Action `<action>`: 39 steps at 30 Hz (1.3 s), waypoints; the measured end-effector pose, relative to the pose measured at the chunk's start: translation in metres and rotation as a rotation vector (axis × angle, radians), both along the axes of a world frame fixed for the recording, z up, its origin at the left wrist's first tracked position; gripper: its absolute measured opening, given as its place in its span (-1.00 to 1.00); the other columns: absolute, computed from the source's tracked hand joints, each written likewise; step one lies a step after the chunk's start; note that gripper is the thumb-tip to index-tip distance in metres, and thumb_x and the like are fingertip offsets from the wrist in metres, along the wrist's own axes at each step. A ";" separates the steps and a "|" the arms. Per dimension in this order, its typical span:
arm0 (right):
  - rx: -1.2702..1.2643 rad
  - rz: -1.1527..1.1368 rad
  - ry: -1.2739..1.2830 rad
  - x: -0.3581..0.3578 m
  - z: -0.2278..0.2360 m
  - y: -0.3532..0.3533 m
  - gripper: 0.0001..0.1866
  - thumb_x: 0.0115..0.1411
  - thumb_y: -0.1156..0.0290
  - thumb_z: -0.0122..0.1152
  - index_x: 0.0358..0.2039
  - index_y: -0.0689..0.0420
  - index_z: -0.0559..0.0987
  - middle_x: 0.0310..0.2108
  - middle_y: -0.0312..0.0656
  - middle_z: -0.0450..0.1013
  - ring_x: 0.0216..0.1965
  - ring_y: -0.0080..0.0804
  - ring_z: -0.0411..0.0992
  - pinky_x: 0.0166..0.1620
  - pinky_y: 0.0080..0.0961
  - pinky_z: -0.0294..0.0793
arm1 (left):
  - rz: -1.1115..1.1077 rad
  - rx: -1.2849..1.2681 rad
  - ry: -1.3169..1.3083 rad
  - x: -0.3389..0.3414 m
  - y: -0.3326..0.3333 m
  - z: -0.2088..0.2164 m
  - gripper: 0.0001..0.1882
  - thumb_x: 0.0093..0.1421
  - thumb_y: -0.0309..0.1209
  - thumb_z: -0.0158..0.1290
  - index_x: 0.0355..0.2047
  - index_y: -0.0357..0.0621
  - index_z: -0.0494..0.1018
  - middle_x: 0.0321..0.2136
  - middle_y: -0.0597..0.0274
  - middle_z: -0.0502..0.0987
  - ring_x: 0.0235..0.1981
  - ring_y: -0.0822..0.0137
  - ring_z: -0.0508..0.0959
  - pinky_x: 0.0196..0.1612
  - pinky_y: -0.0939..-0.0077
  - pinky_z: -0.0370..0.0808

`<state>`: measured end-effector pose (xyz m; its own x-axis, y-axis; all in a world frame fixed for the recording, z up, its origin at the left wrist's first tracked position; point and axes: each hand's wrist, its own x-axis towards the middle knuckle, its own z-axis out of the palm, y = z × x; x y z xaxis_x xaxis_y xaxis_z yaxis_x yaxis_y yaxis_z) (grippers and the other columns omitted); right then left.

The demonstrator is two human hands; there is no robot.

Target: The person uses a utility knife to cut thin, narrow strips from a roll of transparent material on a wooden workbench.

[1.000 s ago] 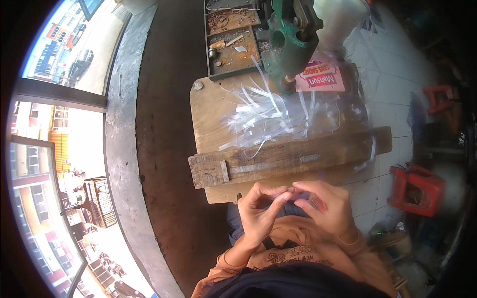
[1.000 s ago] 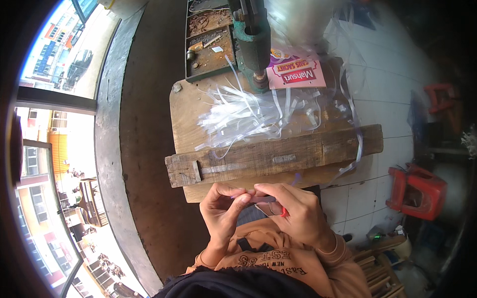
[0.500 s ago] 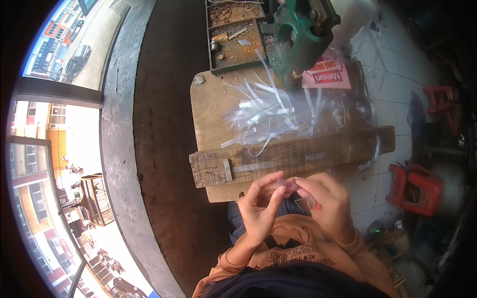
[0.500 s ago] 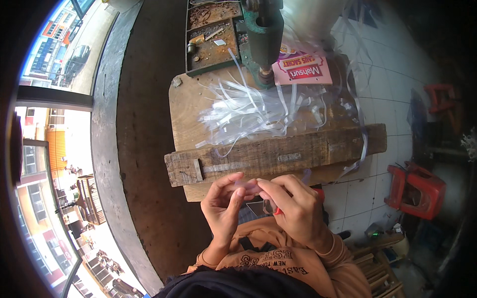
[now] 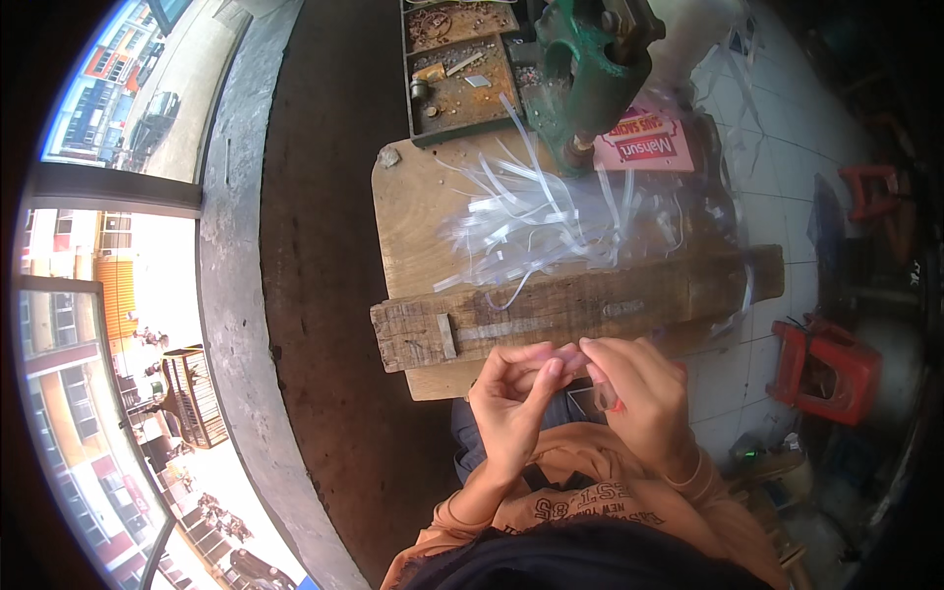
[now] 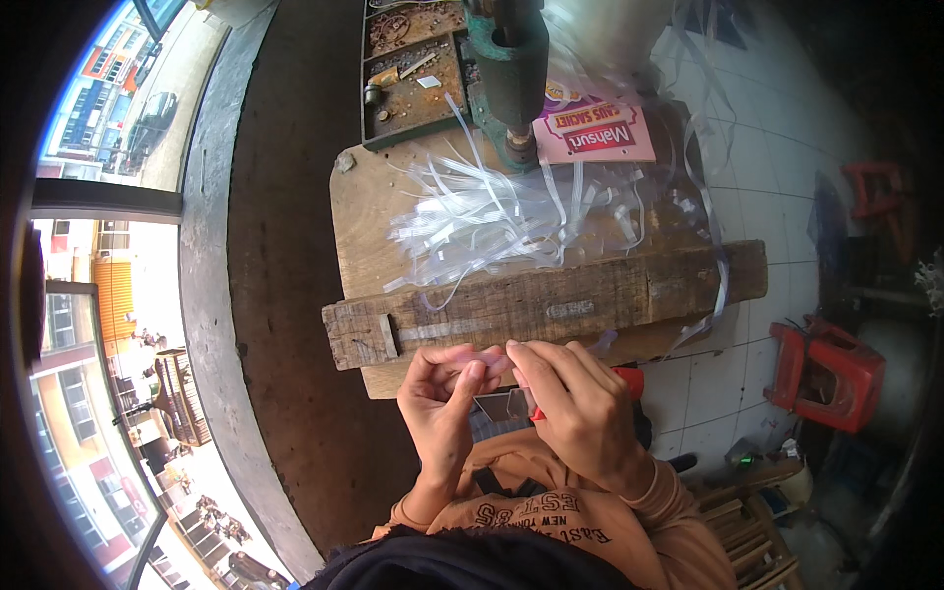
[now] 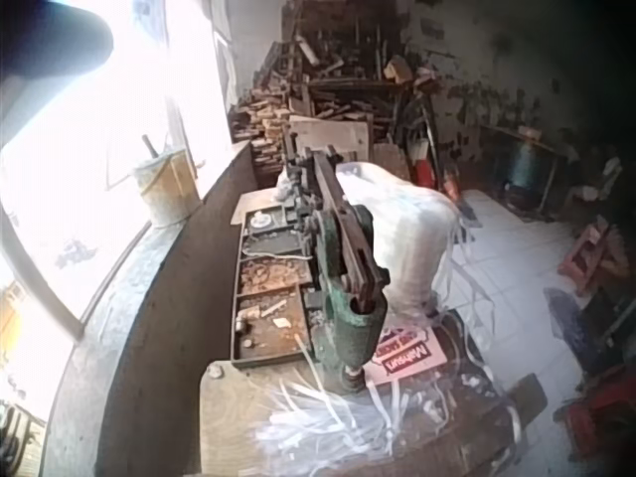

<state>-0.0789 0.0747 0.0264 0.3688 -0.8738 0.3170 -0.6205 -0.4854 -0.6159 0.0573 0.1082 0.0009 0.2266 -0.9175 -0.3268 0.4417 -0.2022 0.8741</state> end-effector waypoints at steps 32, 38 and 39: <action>0.306 0.028 -0.169 0.021 -0.012 -0.011 -0.64 -0.13 0.69 0.20 -0.23 0.21 0.49 -0.38 -0.16 0.47 -0.37 -0.21 0.40 -0.35 -0.37 0.40 | 0.059 0.011 -0.134 0.011 0.007 -0.015 -0.90 0.22 -0.61 -0.06 -0.26 -0.40 0.31 -0.26 -0.12 0.53 -0.22 0.30 0.57 -0.11 0.46 0.56; 0.379 0.058 -0.109 0.049 -0.015 -0.017 -0.71 -0.16 0.65 0.23 -0.36 0.18 0.45 -0.48 -0.18 0.42 -0.38 -0.19 0.41 -0.36 -0.33 0.42 | 0.245 -0.041 -0.754 0.031 0.013 -0.025 -0.92 0.04 -0.65 0.12 -0.42 -0.32 0.48 -0.41 0.11 0.57 -0.46 0.45 0.52 -0.39 0.66 0.43; 0.381 0.057 -0.094 0.055 -0.016 -0.019 -0.72 -0.16 0.64 0.23 -0.36 0.18 0.44 -0.47 -0.17 0.42 -0.37 -0.18 0.41 -0.36 -0.33 0.43 | 0.253 -0.097 -0.933 0.036 0.009 -0.026 -0.90 0.01 -0.65 0.14 -0.42 -0.28 0.49 -0.46 0.15 0.55 -0.48 0.39 0.50 -0.36 0.57 0.43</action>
<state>-0.0242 0.0558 0.0100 0.4050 -0.9143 0.0083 -0.5315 -0.2427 -0.8115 0.0933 0.1172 -0.0254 0.5502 -0.8197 0.1593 -0.4174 -0.1047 0.9027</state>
